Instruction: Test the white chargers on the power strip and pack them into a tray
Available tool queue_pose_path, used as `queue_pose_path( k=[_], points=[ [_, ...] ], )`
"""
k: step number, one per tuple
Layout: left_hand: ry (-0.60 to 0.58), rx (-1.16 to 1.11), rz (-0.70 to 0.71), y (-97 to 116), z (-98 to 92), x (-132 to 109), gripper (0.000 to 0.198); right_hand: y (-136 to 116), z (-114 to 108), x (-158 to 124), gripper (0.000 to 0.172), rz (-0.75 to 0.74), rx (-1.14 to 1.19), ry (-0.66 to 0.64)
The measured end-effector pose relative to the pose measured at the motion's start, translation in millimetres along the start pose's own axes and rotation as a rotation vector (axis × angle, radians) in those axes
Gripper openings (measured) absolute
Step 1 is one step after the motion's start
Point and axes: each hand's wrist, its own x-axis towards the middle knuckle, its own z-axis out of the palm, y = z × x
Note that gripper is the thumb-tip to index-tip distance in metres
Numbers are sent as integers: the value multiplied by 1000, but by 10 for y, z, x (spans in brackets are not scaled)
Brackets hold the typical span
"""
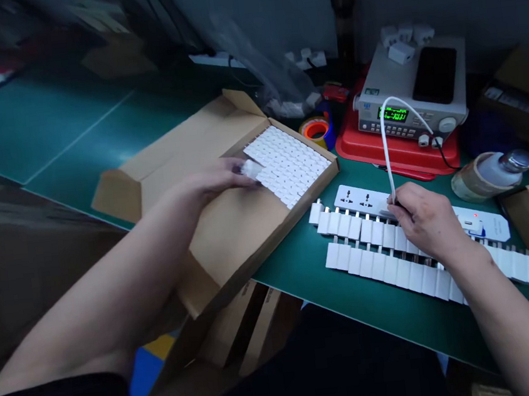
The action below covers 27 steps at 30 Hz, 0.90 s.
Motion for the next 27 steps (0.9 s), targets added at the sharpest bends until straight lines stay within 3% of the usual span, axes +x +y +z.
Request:
queue_pose_path(
  k=[2,4,7,9,12,15,17,20,23,27],
  points=[
    [-43,162,-26,158,40,-60,43,-17,11,0,11,15,-8,5],
    [56,415,-2,362,109,-244,53,-24,3,-6,12,39,-2,12],
    [202,577,219,620,357,-697,58,5,-69,-39,10,153,103,50],
    [95,523,363,712,644,-1014,53,50,-157,-77,9,271,207,94],
    [-22,567,540,730,1162,-1310,51,110,-287,-137,7,341,201,83],
    [68,604,591,647,1587,-1334,48,120,-338,-184,8,262,50,-26],
    [136,509,599,542,1750,-1296,48,111,-324,-209,10,201,-16,-66],
    [234,316,606,347,1829,-1340,55,111,-280,-243,12,145,-60,-64],
    [317,183,575,220,1770,-1517,46,128,-257,-266,12,131,-72,-43],
    [341,136,649,347,1576,-1604,33,142,-257,-281,11,113,-86,-38]
  ],
)
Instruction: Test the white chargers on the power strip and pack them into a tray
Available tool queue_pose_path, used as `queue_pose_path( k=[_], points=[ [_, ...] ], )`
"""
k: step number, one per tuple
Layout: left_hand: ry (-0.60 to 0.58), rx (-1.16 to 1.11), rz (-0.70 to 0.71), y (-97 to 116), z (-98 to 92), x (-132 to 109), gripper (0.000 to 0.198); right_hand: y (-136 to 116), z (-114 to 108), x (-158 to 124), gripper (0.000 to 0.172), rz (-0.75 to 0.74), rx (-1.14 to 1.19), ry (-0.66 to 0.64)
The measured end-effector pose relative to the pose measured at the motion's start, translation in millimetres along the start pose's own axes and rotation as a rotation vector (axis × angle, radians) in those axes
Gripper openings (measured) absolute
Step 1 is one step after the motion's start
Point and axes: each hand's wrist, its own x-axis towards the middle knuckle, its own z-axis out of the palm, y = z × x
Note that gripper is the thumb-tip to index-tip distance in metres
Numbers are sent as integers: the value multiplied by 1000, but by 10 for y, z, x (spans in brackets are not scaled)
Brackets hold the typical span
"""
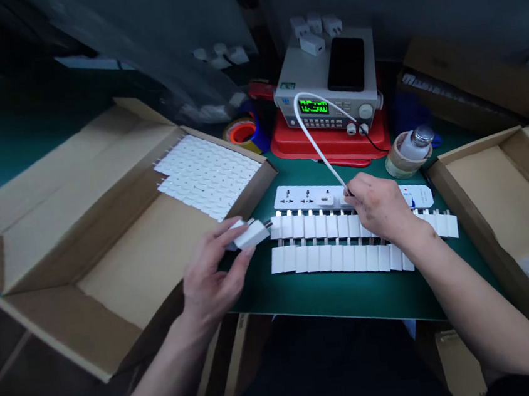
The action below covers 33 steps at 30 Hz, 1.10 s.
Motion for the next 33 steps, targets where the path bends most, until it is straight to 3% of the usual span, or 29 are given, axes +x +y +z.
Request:
queue_pose_path(
  k=[4,9,13,18,21,25,28,33],
  points=[
    [-154,81,249,116,4,563,32,-1,11,-7,12,-2,-15,7],
    [-559,274,516,365,200,1357,39,-20,15,0,13,27,-6,8],
    [-738,310,601,563,266,1678,35,34,-82,-32,12,119,192,76],
    [-760,208,592,430,222,1739,31,167,-230,-174,10,285,324,136],
    [-713,217,559,343,212,1697,32,189,-226,-230,10,197,189,75],
    [-737,240,560,420,296,1673,29,178,-174,-238,13,88,40,41],
    [-776,231,573,453,340,1683,30,183,-158,-240,13,71,22,52],
    [-688,309,515,270,239,1579,32,204,-144,-272,11,75,36,72]
  ],
)
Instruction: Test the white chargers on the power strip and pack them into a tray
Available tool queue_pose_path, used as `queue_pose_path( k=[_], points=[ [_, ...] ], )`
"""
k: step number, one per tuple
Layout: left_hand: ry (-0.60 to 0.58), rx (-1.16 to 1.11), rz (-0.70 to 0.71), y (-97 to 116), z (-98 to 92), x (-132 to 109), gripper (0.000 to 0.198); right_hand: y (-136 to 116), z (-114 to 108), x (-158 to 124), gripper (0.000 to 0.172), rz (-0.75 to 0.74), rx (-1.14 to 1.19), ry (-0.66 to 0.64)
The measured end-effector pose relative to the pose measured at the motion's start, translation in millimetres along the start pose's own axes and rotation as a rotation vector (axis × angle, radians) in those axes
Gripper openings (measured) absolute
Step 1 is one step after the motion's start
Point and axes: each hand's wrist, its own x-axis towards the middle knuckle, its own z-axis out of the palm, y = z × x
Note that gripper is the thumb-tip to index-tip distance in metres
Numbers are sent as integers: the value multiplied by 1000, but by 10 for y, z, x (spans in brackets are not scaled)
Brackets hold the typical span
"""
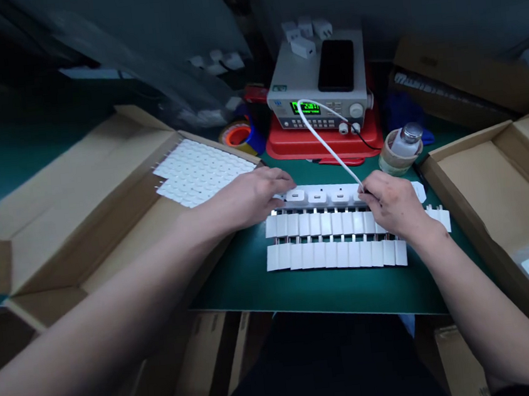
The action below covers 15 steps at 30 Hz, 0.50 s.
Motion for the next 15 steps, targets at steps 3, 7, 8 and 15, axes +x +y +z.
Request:
queue_pose_path(
  k=[3,7,8,15],
  points=[
    [4,30,-94,-19,53,-124,38,7,9,-11,11,-17,8,10],
    [11,1,-124,22,63,-118,54,12,16,-16,12,-28,2,19],
    [0,2,-123,25,54,-102,57,12,20,-18,12,-31,-7,21],
    [-3,25,-136,-79,167,-110,54,0,36,-26,14,-4,32,43]
  ],
)
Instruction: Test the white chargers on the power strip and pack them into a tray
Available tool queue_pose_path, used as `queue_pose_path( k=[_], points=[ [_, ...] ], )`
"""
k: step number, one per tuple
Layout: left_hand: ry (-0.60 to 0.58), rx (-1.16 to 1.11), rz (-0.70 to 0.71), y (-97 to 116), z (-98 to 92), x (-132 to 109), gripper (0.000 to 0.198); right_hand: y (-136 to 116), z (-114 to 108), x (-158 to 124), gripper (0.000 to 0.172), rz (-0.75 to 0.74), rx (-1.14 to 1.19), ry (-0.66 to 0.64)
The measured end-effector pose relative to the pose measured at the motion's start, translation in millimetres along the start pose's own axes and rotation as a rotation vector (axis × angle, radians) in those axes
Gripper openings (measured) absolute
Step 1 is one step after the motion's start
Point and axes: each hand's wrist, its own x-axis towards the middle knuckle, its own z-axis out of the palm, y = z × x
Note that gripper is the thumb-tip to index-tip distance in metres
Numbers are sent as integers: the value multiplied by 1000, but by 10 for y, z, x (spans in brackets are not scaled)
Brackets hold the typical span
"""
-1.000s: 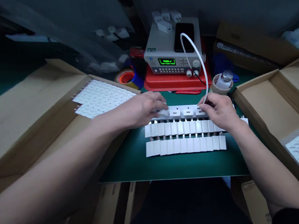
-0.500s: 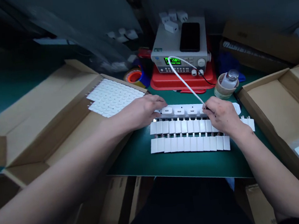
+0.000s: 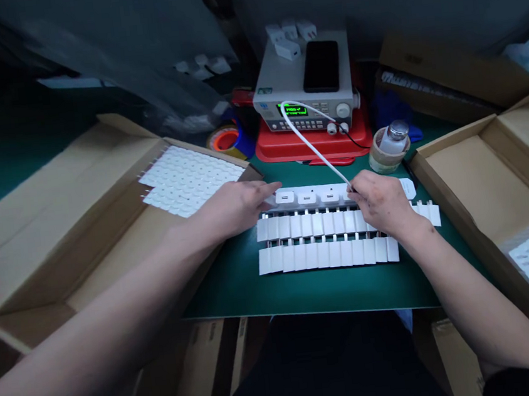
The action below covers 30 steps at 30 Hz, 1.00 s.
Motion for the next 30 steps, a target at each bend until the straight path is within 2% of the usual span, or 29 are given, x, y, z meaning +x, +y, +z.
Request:
queue_pose_path(
  k=[4,6,8,11,14,16,20,22,25,27,30],
  points=[
    [47,-39,-14,42,122,-22,56,100,-115,-48,9,191,257,97],
    [101,-68,13,159,135,14,56,178,-193,-100,8,295,363,151],
    [154,-89,60,328,135,91,55,238,-254,-151,8,338,341,145],
    [188,-121,65,550,148,233,37,264,-285,-197,6,275,147,75],
    [217,-203,77,602,147,306,20,248,-261,-214,9,137,-12,56],
    [226,-283,117,591,114,304,21,242,-242,-223,10,77,-64,59],
    [116,-309,125,748,28,330,49,245,-232,-242,9,26,-91,93],
    [73,-249,85,890,29,403,47,249,-236,-248,8,16,-123,107],
    [129,-293,47,995,62,461,36,261,-243,-252,5,4,-211,107],
    [224,-471,107,954,42,354,37,270,-248,-256,5,-17,-267,103],
    [360,-818,120,725,-86,-73,40,281,-250,-268,7,-48,-298,111]
  ],
)
